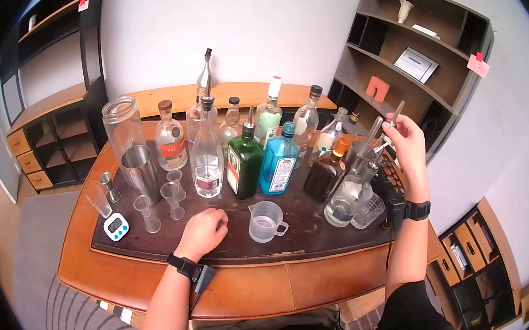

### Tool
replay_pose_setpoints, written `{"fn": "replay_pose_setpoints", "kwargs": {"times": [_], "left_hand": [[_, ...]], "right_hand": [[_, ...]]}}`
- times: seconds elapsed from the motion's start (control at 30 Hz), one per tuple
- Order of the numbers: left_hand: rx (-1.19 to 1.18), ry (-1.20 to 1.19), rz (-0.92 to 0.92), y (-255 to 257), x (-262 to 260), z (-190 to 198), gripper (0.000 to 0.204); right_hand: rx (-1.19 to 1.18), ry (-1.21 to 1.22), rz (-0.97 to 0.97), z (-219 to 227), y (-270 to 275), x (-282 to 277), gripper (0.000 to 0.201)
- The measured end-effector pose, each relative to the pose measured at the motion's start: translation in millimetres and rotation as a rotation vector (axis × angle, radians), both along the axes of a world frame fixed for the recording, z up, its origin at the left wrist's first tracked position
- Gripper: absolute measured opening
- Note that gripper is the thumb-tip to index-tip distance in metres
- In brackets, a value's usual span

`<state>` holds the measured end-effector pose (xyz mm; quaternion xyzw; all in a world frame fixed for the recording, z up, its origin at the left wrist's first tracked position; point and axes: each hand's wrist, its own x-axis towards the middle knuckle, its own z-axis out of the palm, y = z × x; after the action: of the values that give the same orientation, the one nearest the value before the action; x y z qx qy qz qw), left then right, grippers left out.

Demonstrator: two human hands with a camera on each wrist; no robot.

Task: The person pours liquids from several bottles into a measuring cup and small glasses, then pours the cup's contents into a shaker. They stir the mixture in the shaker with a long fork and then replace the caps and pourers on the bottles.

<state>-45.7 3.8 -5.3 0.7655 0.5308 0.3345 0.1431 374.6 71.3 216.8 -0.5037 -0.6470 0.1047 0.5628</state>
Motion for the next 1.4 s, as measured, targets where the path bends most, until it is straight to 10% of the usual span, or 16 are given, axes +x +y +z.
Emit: {"fn": "replay_pose_setpoints", "kwargs": {"times": [0.4, 1.4], "left_hand": [[0.035, 0.007, -0.002, 1.2, -1.9, -3.1, 0.011], [0.068, 0.021, 0.005, 0.9, -3.6, -3.5, 0.012]], "right_hand": [[-0.155, 0.054, 0.484, -43.3, 108.4, -119.6, 0.026], [-0.076, -0.242, 0.224, -73.4, 124.0, -136.5, 0.023]]}}
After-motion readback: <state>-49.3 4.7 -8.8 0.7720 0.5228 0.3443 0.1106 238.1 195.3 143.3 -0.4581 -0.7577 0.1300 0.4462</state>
